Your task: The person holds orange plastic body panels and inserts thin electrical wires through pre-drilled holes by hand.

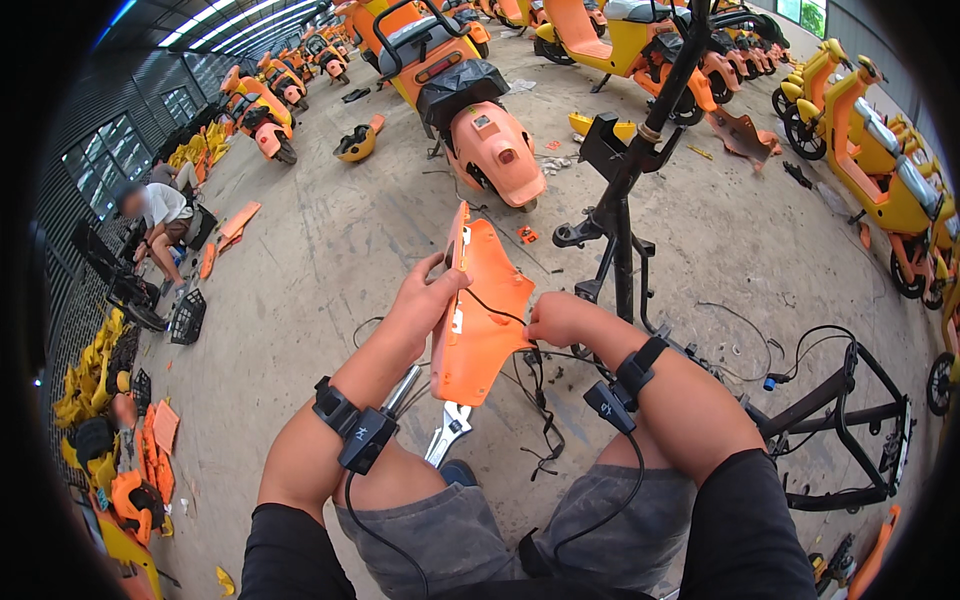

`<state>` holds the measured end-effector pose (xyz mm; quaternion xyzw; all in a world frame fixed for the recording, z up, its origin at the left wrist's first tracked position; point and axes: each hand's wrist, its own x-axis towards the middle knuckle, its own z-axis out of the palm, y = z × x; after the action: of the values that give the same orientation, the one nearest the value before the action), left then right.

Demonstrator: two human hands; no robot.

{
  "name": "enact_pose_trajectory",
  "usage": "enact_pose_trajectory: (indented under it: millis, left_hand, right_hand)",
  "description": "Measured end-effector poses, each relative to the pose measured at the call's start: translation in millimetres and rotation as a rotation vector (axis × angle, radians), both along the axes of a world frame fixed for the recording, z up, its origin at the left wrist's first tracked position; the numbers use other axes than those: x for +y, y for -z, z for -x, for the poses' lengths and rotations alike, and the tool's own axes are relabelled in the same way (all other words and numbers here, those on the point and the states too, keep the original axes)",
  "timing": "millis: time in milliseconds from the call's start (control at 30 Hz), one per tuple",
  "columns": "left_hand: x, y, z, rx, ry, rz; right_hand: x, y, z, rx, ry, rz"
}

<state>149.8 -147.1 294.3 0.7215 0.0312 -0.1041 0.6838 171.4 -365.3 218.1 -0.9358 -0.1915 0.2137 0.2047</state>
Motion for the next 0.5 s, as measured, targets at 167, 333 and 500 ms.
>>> enact_pose_trajectory:
  millis: [167, 333, 500]
  left_hand:
    - [5, -3, 0, 0.08, 0.018, 0.059]
    - [11, 7, -6, 0.136, 0.063, 0.2]
    - [15, 11, -7, 0.057, 0.127, 0.273]
  right_hand:
    - [-10, -1, -1, 0.103, 0.106, -0.111]
    - [-11, 1, -9, 0.138, 0.328, -0.134]
    - [-10, -1, -8, 0.323, 0.427, -0.224]
